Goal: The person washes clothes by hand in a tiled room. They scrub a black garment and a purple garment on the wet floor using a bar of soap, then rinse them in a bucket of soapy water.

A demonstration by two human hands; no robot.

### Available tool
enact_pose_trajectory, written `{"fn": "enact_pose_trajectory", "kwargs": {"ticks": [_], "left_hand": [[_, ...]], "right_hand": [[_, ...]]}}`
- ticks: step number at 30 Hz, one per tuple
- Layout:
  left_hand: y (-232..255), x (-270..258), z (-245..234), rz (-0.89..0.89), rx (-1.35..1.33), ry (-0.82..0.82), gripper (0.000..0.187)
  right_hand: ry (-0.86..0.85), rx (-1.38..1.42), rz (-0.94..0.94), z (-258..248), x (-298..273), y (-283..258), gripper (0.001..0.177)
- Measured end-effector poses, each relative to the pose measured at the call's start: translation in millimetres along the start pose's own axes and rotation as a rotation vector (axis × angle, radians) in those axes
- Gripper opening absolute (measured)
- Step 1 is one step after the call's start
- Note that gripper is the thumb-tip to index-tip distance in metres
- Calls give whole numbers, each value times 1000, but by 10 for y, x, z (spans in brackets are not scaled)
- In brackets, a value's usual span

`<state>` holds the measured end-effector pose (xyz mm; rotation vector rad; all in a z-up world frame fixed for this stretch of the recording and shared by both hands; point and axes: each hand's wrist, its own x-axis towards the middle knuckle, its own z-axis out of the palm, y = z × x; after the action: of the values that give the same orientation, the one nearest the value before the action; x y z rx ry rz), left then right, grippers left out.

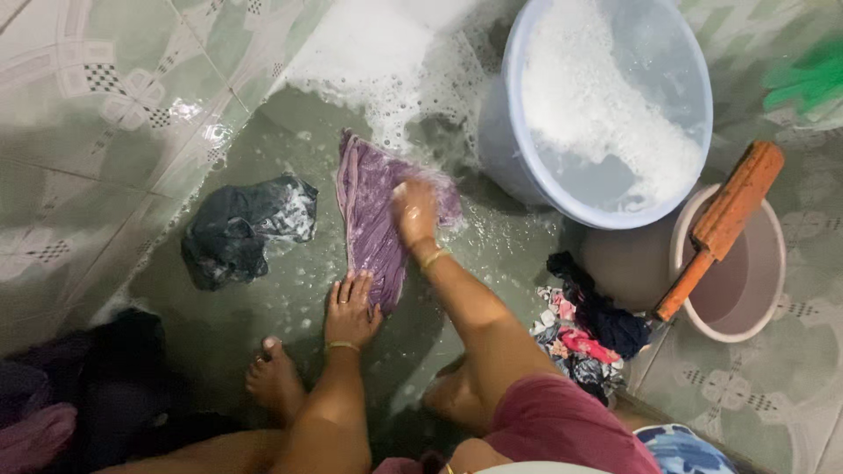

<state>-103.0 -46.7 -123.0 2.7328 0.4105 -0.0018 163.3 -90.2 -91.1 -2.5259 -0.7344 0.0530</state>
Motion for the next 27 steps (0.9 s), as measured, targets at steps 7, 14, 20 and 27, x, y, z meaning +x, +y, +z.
{"fn": "enact_pose_trajectory", "kwargs": {"ticks": [7,14,20,27], "left_hand": [[-33,-31,42,6,-53,-4,67],[-6,28,-8,-31,-77,-57,66],[-6,2,-18,-11,-9,-15,70],[-11,4,9,16,-43,87,71]], "right_hand": [[-419,-114,63,49,-107,108,48],[-263,-306,-166,234,-276,49,13],[21,-151,125,110,-395,263,24],[-71,15,-379,101,-950,72,34]]}}
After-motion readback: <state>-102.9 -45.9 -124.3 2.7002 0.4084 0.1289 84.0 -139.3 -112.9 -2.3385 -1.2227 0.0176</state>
